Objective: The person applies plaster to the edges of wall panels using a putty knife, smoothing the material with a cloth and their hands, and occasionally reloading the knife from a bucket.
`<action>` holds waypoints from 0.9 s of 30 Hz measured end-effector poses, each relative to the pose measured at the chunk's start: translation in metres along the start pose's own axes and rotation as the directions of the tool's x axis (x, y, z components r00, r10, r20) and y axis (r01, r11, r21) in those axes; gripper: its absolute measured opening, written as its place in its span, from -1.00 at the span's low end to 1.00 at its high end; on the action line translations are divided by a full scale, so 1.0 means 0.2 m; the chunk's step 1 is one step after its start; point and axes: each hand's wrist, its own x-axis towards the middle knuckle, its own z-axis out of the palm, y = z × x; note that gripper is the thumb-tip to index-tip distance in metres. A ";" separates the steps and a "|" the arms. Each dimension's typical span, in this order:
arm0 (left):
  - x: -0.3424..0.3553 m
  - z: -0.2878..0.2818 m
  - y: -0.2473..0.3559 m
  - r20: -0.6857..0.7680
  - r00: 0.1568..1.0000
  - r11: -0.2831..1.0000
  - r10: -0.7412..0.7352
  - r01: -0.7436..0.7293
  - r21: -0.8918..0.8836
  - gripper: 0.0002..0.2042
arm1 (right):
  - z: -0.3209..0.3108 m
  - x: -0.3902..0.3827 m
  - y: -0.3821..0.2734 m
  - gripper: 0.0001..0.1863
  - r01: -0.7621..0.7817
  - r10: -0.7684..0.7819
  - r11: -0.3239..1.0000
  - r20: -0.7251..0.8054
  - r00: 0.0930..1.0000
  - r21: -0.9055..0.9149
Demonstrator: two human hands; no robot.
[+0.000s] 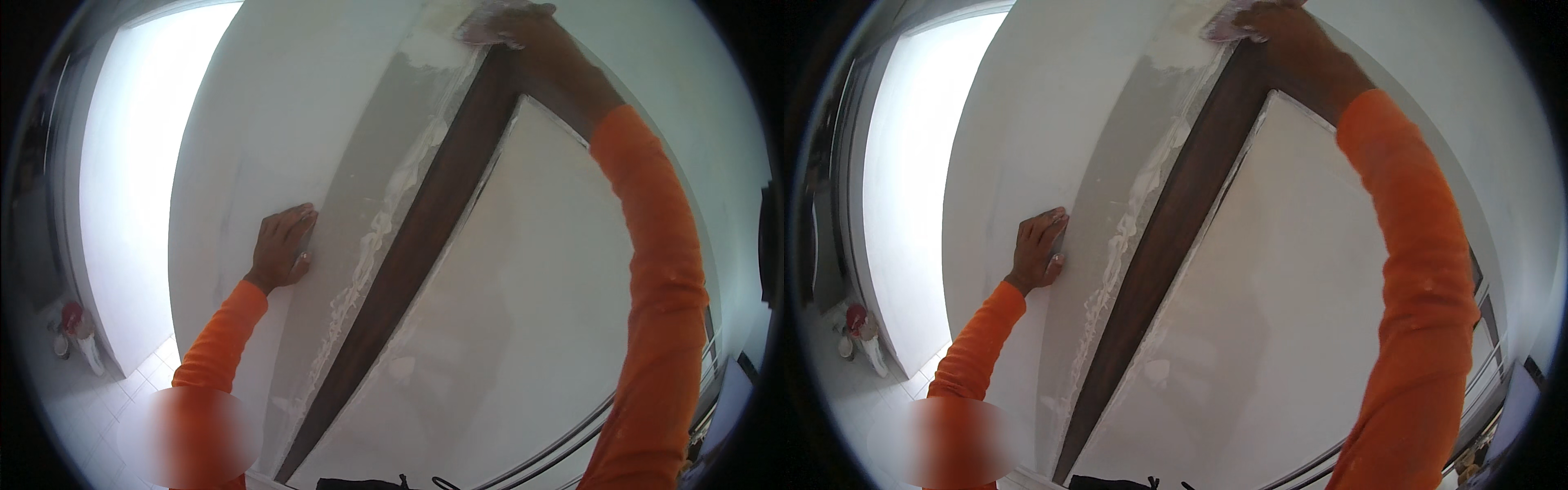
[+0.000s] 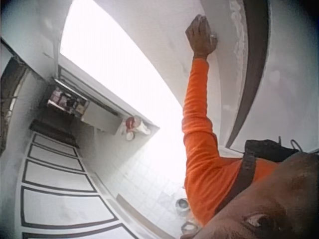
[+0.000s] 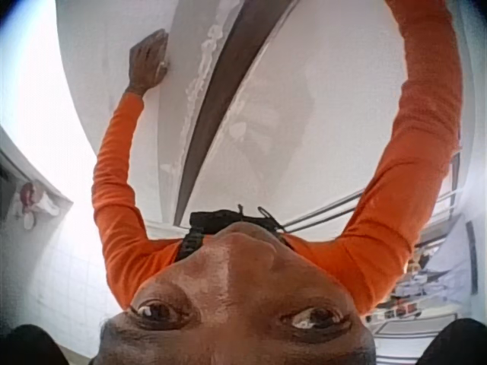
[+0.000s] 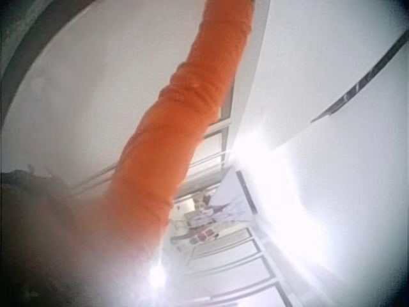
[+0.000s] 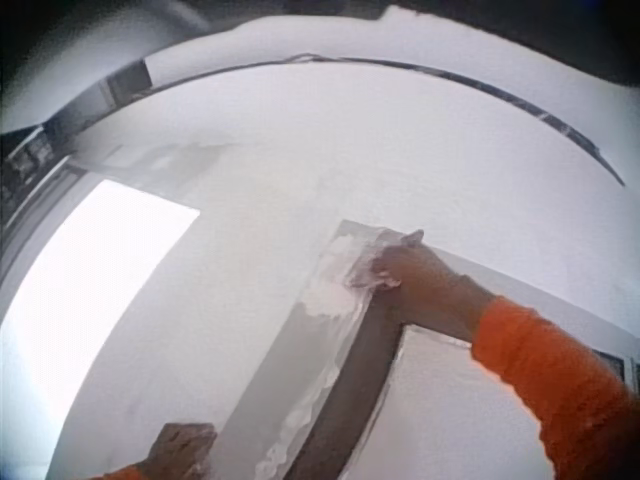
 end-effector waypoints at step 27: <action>0.02 0.00 0.02 0.008 1.000 1.000 -0.010 0.010 0.025 -0.33 | -0.20 0.52 0.07 -0.77 -0.272 0.320 0.833 -0.018 0.947 0.482</action>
